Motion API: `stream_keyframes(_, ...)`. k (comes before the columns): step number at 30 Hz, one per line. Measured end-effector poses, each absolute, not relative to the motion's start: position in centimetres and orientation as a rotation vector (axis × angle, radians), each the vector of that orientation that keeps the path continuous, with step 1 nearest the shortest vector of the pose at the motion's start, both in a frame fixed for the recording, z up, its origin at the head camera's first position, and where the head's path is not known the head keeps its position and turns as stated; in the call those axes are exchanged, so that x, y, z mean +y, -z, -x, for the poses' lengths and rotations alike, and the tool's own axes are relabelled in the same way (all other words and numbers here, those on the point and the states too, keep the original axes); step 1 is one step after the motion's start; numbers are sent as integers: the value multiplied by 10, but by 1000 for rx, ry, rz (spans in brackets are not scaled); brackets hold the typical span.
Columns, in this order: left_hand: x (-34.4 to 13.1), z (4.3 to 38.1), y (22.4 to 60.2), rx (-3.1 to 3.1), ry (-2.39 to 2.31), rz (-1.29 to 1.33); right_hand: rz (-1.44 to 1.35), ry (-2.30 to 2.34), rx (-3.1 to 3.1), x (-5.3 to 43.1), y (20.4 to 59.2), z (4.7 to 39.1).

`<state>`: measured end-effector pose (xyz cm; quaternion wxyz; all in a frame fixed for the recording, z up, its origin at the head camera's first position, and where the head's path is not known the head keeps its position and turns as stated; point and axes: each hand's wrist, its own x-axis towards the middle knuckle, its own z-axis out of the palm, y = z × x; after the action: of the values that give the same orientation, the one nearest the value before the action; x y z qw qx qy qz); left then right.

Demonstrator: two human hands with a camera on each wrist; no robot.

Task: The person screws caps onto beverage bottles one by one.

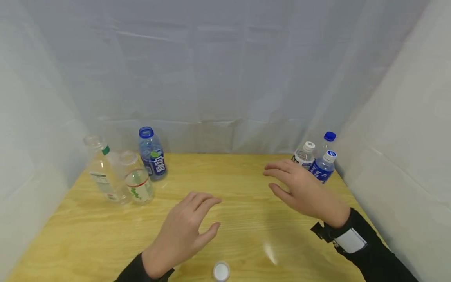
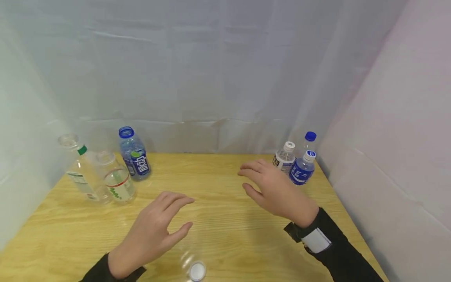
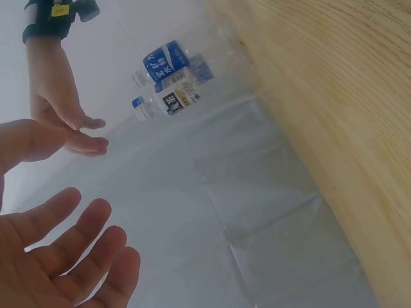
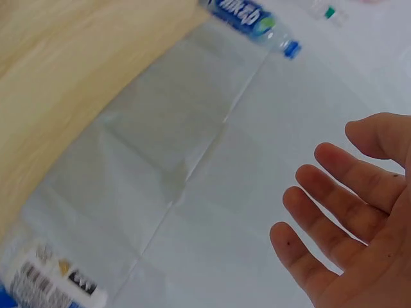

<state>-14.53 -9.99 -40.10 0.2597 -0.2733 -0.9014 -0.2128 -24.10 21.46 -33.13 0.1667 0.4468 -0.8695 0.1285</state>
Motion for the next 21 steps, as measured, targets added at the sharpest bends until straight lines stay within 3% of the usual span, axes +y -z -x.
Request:
stream_keyframes(10,-106,145,403,-2460,536,706,-1381,-389,-2477,199,356,207)
stream_keyframes(21,-123,149,400,-2481,496,569,-1483,-453,-2475,189,378,192)
